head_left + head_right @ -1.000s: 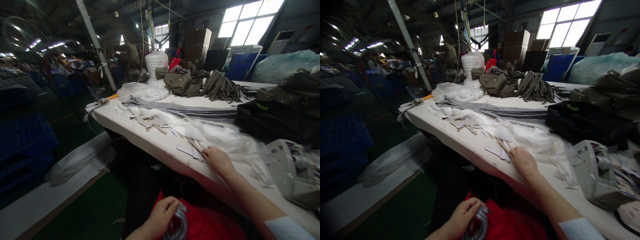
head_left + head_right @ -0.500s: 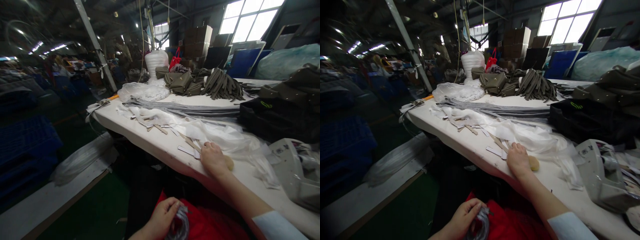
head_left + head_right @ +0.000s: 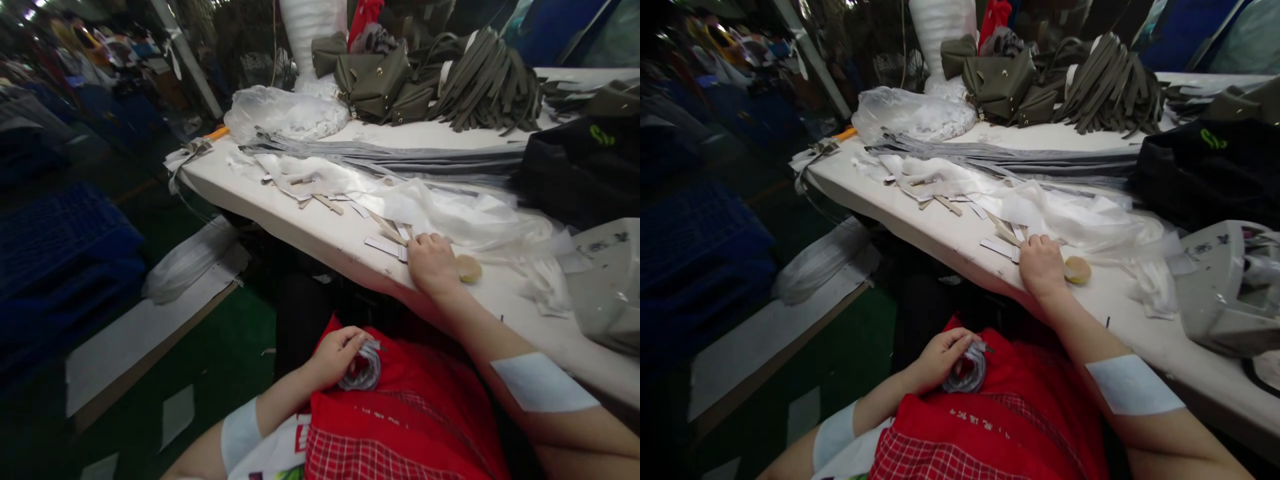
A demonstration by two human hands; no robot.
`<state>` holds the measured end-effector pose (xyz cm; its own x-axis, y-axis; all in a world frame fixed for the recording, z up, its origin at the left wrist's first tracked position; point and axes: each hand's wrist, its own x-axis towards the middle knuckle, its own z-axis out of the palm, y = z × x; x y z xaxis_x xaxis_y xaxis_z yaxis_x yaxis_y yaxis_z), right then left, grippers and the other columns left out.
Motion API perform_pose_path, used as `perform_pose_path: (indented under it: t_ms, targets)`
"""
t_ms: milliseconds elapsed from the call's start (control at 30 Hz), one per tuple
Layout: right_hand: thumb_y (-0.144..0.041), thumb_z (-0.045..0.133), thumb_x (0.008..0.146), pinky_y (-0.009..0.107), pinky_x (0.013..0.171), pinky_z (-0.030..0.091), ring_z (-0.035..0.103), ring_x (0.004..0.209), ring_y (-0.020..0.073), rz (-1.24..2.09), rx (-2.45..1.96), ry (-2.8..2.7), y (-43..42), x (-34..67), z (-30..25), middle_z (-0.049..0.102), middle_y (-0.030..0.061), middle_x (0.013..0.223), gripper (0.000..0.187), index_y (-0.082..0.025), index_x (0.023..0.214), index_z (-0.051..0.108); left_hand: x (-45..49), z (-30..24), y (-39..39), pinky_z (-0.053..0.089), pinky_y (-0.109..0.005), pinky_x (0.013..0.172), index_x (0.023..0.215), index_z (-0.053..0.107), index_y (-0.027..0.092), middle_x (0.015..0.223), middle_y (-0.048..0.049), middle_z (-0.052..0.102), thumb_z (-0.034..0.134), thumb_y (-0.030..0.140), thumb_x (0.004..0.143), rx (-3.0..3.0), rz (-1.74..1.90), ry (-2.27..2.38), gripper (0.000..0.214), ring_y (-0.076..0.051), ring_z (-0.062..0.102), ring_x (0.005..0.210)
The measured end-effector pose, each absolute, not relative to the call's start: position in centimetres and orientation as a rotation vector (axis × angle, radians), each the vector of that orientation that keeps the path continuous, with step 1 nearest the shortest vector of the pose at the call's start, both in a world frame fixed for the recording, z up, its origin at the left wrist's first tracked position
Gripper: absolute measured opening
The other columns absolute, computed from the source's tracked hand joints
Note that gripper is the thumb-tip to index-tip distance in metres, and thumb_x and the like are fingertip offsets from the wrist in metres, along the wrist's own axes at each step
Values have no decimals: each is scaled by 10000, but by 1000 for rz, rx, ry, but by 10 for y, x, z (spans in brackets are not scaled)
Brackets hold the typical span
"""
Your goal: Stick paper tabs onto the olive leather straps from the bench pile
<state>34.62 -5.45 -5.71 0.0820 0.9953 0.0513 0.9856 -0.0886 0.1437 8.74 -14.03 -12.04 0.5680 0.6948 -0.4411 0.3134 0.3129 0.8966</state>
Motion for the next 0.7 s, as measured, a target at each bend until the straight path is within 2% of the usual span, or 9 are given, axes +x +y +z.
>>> perform_pose_path:
  t_ms: [67, 133, 233, 367, 467, 533, 700]
  targets:
    - [-124, 334, 957, 379, 766, 380, 525, 953, 291, 194, 2239, 2062, -53, 347, -56, 627, 196, 1033, 349, -89, 1017, 675, 86, -114, -142, 402, -215, 486, 1067, 652, 122, 687, -23, 618, 411, 525, 949, 1385, 311, 990, 484, -116, 524, 510]
    - [-107, 343, 946, 364, 734, 384, 547, 929, 282, 187, 2208, 2049, -50, 348, -56, 638, 194, 1014, 344, -89, 993, 683, 86, -104, -144, 478, -242, 635, 1052, 676, 144, 816, -60, 681, 398, 447, 975, 1619, 347, 934, 418, -147, 608, 670]
    - [-126, 390, 932, 356, 709, 391, 569, 895, 275, 242, 2192, 2068, -45, 352, -56, 651, 188, 967, 310, -87, 942, 697, 87, -91, -148, 478, -271, 821, 1060, 696, 181, 956, -74, 709, 413, 349, 981, 2000, 410, 765, 338, -177, 636, 886]
    - [-199, 441, 934, 352, 761, 408, 582, 918, 270, 567, 2356, 2204, -52, 356, -52, 668, 170, 1000, 270, -95, 988, 684, 89, -88, -148, 482, -248, 783, 1077, 686, 183, 944, -60, 714, 408, 304, 984, 2143, 401, 688, 317, -164, 643, 867]
    - [-259, 408, 966, 323, 706, 415, 623, 842, 241, 743, 2634, 2256, -71, 352, -41, 703, 119, 970, 310, -131, 1110, 651, 91, -93, -144, 482, -238, 774, 1064, 683, 180, 937, -50, 715, 413, 292, 982, 2136, 416, 721, 303, -156, 645, 855]
    - [-300, 397, 975, 309, 650, 412, 645, 767, 228, 626, 2830, 2223, -89, 346, -34, 719, 82, 888, 328, -160, 1129, 650, 92, -95, -141, 480, -236, 769, 1059, 682, 187, 927, -39, 717, 418, 286, 979, 2143, 412, 717, 293, -152, 643, 844]
    - [-462, 515, 913, 317, 561, 398, 645, 658, 237, 287, 3152, 1956, -136, 331, -33, 699, 66, 751, 334, -192, 959, 705, 95, -99, -138, 487, -219, 731, 1068, 680, 213, 919, -18, 714, 463, 310, 961, 2165, 383, 677, 261, -143, 652, 835]
